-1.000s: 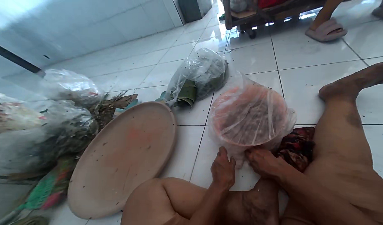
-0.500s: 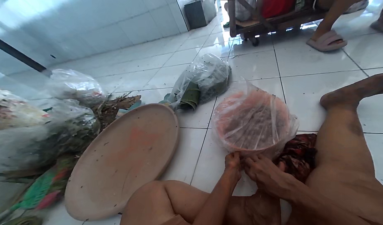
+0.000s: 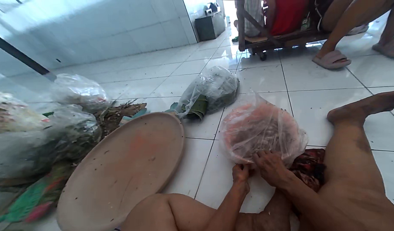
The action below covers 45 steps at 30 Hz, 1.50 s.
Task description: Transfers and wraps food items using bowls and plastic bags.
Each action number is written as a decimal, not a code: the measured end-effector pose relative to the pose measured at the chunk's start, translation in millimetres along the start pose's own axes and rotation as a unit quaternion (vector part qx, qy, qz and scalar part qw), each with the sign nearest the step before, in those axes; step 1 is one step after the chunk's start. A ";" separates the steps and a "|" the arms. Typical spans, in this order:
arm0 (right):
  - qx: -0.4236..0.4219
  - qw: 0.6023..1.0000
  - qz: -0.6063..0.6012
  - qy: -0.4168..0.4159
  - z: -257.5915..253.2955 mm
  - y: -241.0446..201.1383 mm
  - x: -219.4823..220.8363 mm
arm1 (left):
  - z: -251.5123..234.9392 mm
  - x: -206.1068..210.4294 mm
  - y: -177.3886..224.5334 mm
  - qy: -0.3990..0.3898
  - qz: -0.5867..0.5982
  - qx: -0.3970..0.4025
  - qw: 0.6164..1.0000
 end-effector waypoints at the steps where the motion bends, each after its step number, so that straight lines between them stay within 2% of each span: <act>1: 0.009 1.000 -0.012 -0.020 -2.1 0.2 2.1 | -0.1 -0.5 -1.4 0.002 0.007 -0.005 1.000; 6: 0.015 0.998 -0.048 -0.034 0.2 1.3 -6.2 | 0.8 0.2 -1.8 0.005 0.032 0.008 0.999; 12: -0.117 0.984 -0.026 0.132 16.7 -14.9 -35.2 | -5.1 -6.1 8.7 0.024 -0.153 0.086 0.984; 15: -0.156 0.973 -0.015 0.168 19.2 -16.5 -32.1 | -3.3 -7.4 19.9 0.026 -0.240 0.135 0.961; 18: -0.161 0.971 -0.003 0.175 16.3 -20.1 -26.9 | 3.4 -5.5 32.2 0.012 -0.349 0.195 0.917; 21: -0.149 0.974 0.014 0.171 15.6 -22.2 -21.9 | 5.2 -10.4 29.5 0.025 -0.447 0.157 0.880; 25: -0.143 0.979 -0.008 0.148 19.7 -16.4 -24.9 | 2.8 -20.7 32.1 0.029 -0.419 0.160 0.893; 29: -0.143 0.968 -0.038 0.201 23.4 -11.1 -50.9 | -1.8 -37.8 39.3 -0.026 -0.393 0.136 0.909; 33: -0.146 0.957 -0.044 0.247 25.3 -12.9 -63.7 | 0.7 -53.8 49.2 -0.071 -0.437 0.096 0.892; 37: -0.173 0.960 -0.033 0.218 29.0 -18.7 -48.5 | 11.4 -62.6 63.5 -0.081 -0.488 0.079 0.865; 40: -0.189 0.963 -0.027 0.192 28.6 -24.9 -39.6 | 28.8 -56.8 74.0 -0.076 -0.399 0.064 0.911; 42: -0.189 0.963 -0.028 0.189 26.7 -25.1 -38.5 | 29.8 -52.0 73.7 -0.051 -0.368 0.083 0.925; 45: -0.178 0.966 -0.031 0.187 25.8 -21.1 -39.8 | 13.7 -52.0 62.2 0.003 -0.430 0.166 0.887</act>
Point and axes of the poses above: each hand's wrist, its own z-axis away from the middle knuckle, its own x-axis out of the palm, y = z × x, the point moved 9 cm from there along -z, towards the middle knuckle, and after that the axes turned 12 degrees about y, right-handed, at the moved point
